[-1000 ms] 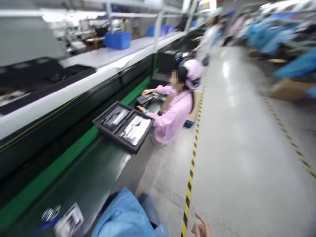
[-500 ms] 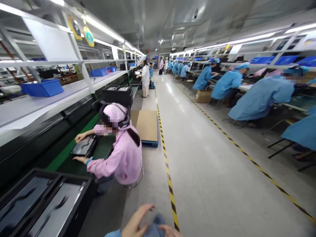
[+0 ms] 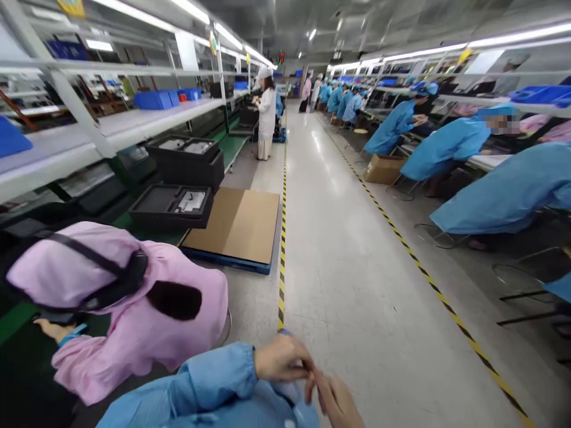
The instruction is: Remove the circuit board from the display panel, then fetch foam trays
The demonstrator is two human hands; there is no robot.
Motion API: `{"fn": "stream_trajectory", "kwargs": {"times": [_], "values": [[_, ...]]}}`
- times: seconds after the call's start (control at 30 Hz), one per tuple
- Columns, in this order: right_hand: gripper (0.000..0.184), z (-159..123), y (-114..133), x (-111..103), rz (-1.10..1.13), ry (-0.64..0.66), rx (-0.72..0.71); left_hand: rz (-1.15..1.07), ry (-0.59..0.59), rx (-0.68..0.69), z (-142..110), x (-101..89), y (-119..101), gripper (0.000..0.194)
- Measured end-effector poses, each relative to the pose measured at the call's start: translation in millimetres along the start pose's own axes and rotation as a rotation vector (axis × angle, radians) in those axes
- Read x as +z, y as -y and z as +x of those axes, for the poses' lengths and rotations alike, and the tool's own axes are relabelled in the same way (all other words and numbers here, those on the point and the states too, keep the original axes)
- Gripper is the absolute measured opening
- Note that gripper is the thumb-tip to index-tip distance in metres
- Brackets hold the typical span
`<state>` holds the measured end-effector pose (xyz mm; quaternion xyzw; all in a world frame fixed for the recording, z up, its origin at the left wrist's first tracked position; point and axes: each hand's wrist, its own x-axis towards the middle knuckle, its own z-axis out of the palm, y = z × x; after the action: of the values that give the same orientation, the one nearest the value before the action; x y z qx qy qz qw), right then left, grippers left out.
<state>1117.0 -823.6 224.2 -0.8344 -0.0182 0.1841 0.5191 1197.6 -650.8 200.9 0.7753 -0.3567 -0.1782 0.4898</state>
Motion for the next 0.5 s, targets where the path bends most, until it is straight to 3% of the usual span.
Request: {"fn": "stream_trajectory", "kwargs": {"times": [0.1,0.17,0.33,0.5], "values": [[0.08,88.0,11.0,-40.8,-0.065,0.127,-0.063,-0.033,-0.151,-0.134,49.3,-28.1,31.9,0.025],[0.076,148.7,22.4,-61.4,-0.078,0.232,-0.138,-0.054,-0.294,-0.233,74.1,-57.6,48.2,0.026],[0.062,305.9,52.7,-90.6,-0.138,0.408,-0.284,-0.088,-0.689,-0.448,108.9,-157.3,89.0,0.028],[0.058,466.3,69.4,-104.3,-0.251,0.473,-0.295,-0.104,-1.045,-0.614,116.6,-266.1,165.2,0.025]]}}
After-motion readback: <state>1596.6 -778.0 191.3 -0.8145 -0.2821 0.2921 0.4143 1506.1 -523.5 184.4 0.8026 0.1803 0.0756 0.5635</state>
